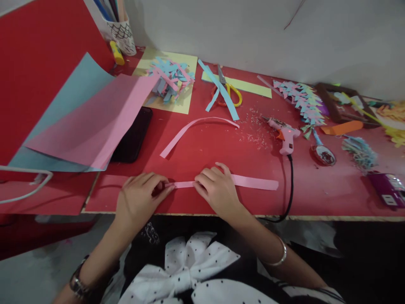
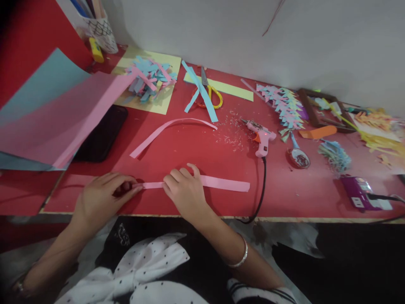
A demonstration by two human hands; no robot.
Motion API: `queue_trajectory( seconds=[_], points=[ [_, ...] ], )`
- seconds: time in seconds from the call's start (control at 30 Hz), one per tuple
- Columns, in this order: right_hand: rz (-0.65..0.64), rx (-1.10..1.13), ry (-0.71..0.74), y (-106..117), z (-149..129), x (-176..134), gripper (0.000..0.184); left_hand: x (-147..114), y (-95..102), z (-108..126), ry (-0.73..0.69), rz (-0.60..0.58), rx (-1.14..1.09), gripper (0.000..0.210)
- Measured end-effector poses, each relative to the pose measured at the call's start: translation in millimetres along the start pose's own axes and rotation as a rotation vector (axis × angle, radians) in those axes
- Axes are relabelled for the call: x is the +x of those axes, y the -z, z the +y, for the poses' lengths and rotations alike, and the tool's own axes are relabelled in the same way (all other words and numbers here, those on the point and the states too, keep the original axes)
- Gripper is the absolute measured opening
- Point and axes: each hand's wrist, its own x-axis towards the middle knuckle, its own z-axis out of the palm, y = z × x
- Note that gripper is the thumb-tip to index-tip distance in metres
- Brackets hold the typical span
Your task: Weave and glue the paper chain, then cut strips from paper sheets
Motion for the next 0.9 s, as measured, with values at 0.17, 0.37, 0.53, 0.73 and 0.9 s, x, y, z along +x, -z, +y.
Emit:
queue_trajectory(
  seconds=[0.17,0.37,0.53,0.73,0.9],
  points=[
    [0.019,0.010,-0.008,-1.8,-0.6,-1.1,0.026,-2.6,1.2,4.2,0.117,-0.023,-0.027,0.032],
    [0.028,0.059,-0.024,1.0,4.2,-4.8,0.027,-2.6,1.8,6.1,0.150,-0.054,-0.030,0.028],
    [0.032,0.139,-0.077,7.5,21.5,-14.9,0.031,-2.8,1.7,8.2,0.158,-0.063,0.009,0.026],
    [0.018,0.170,-0.140,16.5,42.8,-29.6,0.030,-4.6,2.1,6.0,0.095,-0.052,0.055,0.020],
    [0.008,0.142,-0.115,16.1,42.8,-29.1,0.028,-2.1,3.8,31.0,-0.065,0.051,0.296,0.020]
  ],
)
